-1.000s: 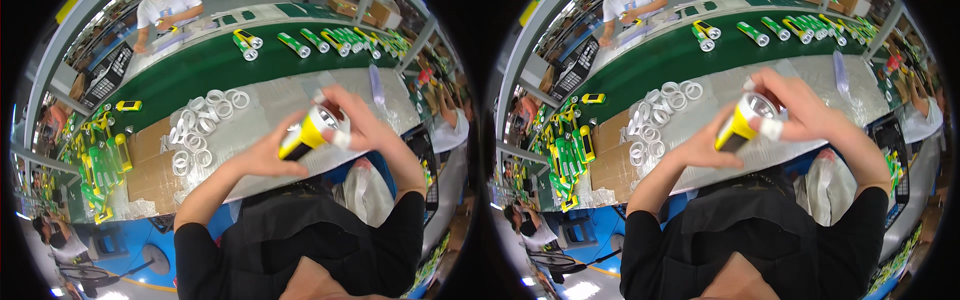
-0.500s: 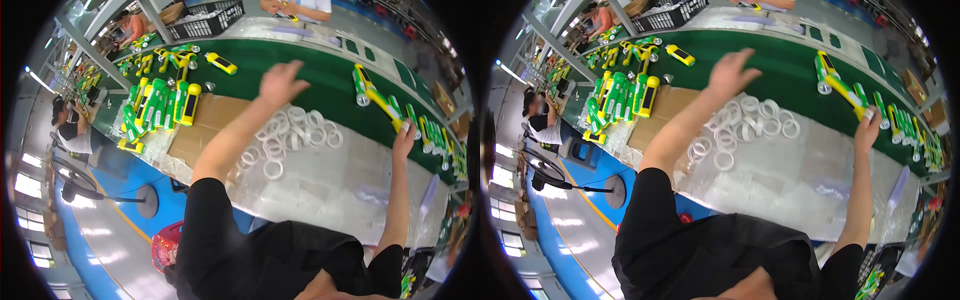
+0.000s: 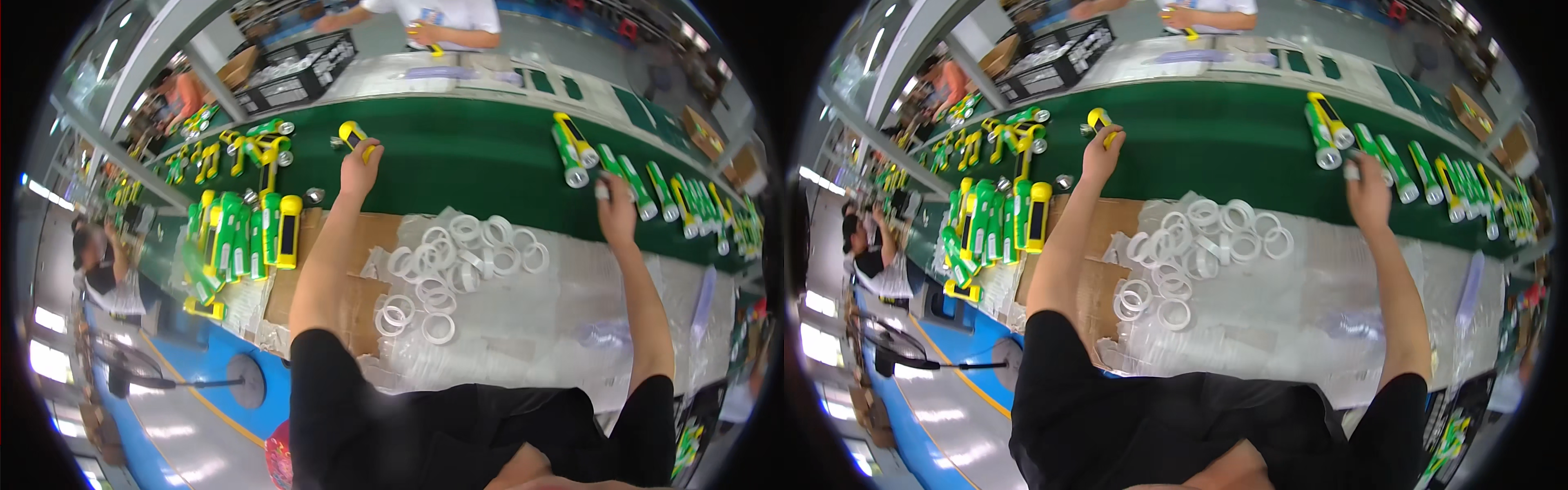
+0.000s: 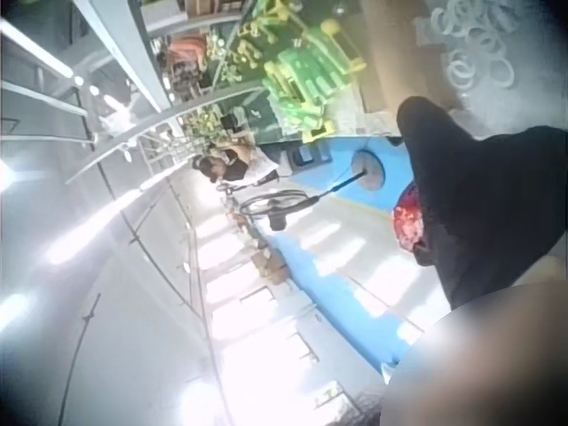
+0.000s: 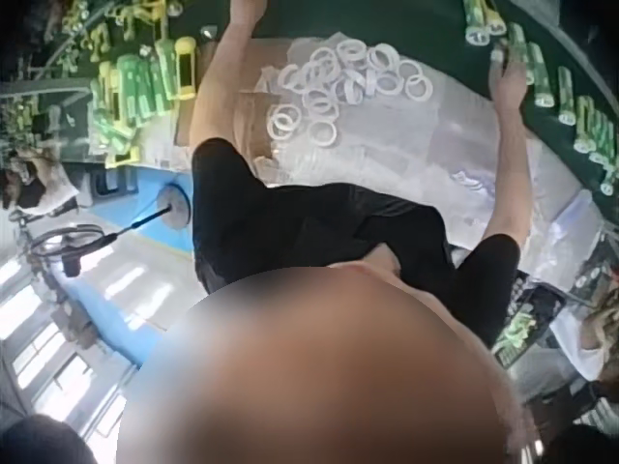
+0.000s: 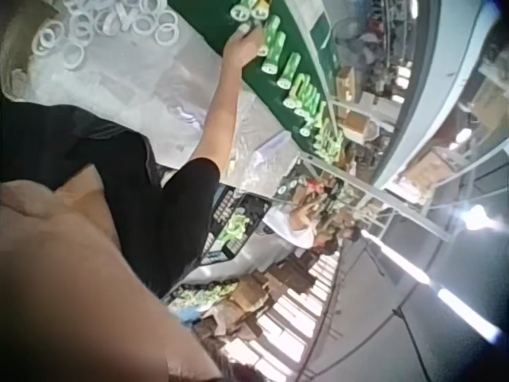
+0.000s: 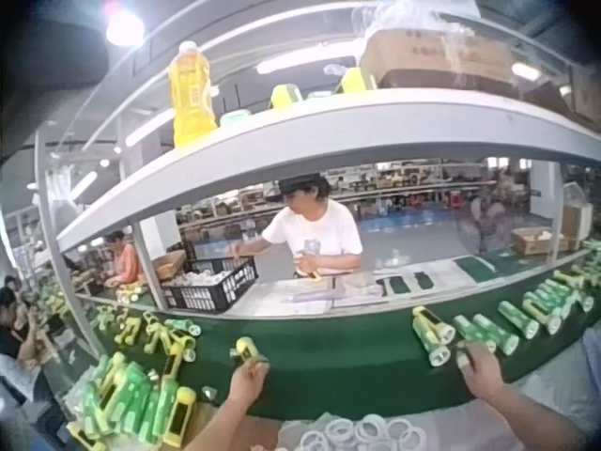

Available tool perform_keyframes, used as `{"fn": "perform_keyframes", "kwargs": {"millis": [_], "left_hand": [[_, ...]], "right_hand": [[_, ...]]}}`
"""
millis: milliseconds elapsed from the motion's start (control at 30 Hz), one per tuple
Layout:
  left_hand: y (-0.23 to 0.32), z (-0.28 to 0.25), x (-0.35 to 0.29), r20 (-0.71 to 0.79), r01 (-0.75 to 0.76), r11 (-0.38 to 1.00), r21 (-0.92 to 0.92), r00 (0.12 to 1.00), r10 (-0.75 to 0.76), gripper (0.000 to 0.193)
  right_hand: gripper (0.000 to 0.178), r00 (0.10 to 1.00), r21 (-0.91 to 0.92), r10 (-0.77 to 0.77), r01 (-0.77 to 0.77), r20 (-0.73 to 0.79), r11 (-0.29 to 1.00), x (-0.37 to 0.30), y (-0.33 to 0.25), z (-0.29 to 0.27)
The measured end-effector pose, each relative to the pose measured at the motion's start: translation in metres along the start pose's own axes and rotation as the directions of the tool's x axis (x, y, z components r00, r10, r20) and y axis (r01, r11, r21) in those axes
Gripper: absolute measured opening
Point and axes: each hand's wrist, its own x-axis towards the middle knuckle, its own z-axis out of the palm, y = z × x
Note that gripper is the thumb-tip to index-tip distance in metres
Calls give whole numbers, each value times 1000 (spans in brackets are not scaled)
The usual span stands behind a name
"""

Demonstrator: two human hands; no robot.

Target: Assembling plastic flashlights by attaching lenses and rings to the bodies.

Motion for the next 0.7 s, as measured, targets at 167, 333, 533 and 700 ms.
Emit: {"fn": "perform_keyframes", "kwargs": {"millis": [167,333,533,700], "left_hand": [[148,24,-140,192,-325,831,-451,874,446,25],[214,19,-286,469,-580,670,-463,481,741,34],[249,39,-286,264,-371,702,-608,739,619,49],[276,72,-318,337,-165,532,-831,611,716,20]], "right_hand": [[41,814,686,188,-568,550,455,-31,-88,4],[58,713,719,219,-692,666,67,-86,-133,-62],[50,679,720,270,-688,683,-91,-196,-140,-145],[44,557,567,-110,-807,823,165,-230,-150,-176]]}}
